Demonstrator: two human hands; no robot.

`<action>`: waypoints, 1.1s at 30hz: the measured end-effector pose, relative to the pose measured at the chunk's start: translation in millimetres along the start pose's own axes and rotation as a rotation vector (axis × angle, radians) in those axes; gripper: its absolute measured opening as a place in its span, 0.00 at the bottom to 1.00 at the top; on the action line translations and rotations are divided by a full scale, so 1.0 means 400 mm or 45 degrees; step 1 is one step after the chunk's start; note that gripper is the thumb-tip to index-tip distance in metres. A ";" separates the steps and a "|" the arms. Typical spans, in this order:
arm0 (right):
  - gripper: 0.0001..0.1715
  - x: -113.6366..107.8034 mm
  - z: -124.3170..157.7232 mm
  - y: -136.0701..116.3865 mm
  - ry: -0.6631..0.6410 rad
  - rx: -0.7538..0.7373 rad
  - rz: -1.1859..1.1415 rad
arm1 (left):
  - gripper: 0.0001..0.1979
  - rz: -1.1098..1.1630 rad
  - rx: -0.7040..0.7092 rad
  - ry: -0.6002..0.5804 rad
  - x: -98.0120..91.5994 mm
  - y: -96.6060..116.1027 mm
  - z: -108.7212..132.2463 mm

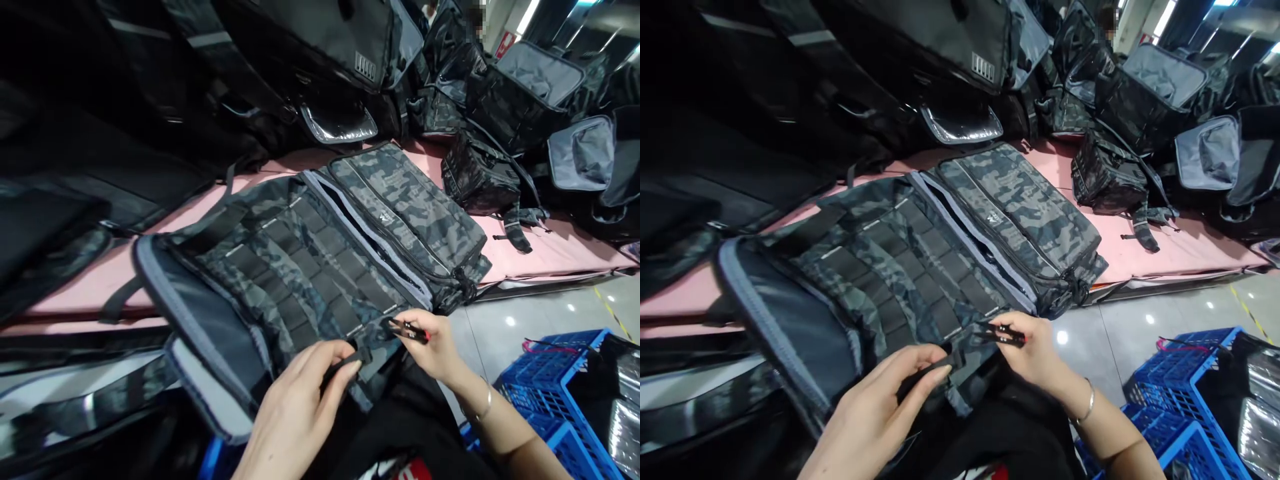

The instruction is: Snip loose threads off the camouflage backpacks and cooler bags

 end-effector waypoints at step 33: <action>0.21 0.140 0.075 -0.024 -0.396 0.460 -1.074 | 0.13 0.379 0.244 0.434 -0.098 0.002 0.082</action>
Point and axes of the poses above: each hand's wrist, its own z-axis away from the middle knuckle, its own x-axis out of the palm, y = z × x, the point moved 5 cm from there along -z, towards the middle knuckle, and after that the axes turned 10 degrees about -x, right-handed, at the moved point
